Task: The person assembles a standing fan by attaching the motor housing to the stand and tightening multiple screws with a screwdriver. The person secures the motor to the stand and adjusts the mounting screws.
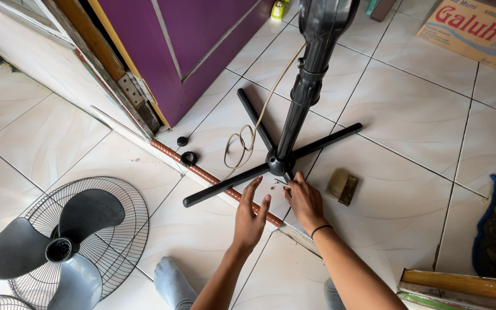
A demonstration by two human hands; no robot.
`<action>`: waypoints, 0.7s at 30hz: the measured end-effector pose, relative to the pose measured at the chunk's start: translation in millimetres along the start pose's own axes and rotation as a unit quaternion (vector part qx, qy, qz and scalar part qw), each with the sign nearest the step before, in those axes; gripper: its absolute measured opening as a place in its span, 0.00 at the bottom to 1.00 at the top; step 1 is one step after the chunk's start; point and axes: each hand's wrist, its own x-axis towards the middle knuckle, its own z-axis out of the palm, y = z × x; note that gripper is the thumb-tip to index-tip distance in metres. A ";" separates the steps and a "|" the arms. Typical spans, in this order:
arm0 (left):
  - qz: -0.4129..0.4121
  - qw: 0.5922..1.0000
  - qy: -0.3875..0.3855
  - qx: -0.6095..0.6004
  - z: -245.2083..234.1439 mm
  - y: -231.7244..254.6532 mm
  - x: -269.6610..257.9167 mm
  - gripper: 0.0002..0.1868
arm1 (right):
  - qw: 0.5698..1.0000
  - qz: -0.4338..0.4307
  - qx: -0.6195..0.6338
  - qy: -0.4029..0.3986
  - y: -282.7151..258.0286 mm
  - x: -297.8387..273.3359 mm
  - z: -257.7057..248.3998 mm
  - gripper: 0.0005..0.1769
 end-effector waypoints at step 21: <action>0.009 1.000 0.006 0.006 -5.6 38.1 8.9 0.32 | 0.997 0.009 0.010 -0.078 -0.2 -16.7 12.8 0.04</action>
